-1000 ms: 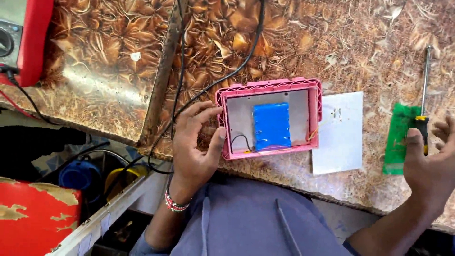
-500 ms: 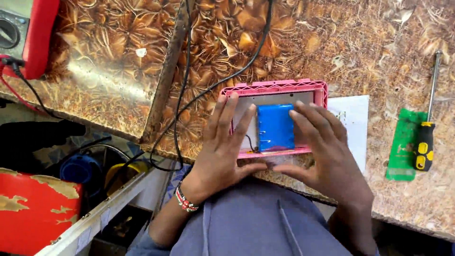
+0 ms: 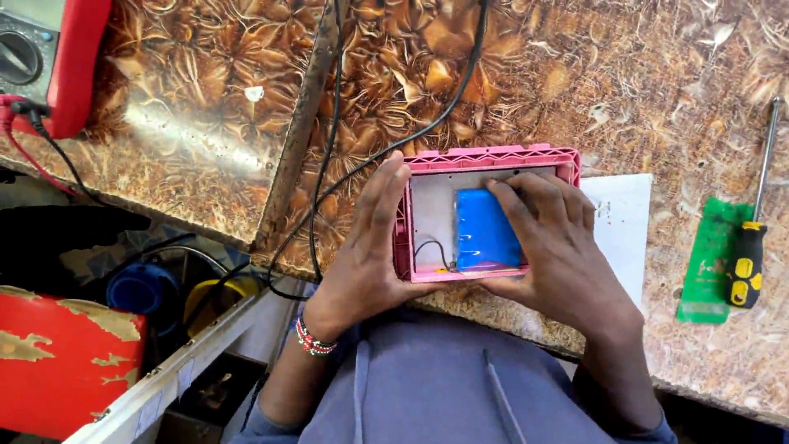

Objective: Assembling a portable light by installing a battery and circuit board into a housing and securing it with screws.

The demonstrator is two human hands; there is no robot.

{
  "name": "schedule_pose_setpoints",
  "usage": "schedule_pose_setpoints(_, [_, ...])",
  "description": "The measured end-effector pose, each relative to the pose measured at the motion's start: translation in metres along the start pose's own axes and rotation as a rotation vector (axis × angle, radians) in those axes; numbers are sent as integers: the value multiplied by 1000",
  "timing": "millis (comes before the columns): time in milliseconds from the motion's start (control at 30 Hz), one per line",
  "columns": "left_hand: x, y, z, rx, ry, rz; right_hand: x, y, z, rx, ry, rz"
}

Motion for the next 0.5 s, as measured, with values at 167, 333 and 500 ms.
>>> schedule_pose_setpoints(167, [0, 1, 2, 5, 14, 25, -5, 4, -1, -19, -5, 52])
schedule_pose_setpoints(333, [1, 2, 2, 27, 13, -7, -2, 2, 1, -7, 15, 42])
schedule_pose_setpoints(500, [1, 2, 3, 36, 22, -3, -5, 4, 0, -10, 10, 54])
Point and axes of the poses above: each hand's wrist, its own z-axis towards the middle knuckle, its own x-axis out of the back of the hand, y = z × x, the point moved 3 cm from there along z, towards the middle knuckle, and after that the axes turned 13 degrees about -z, right-handed, at the moved point
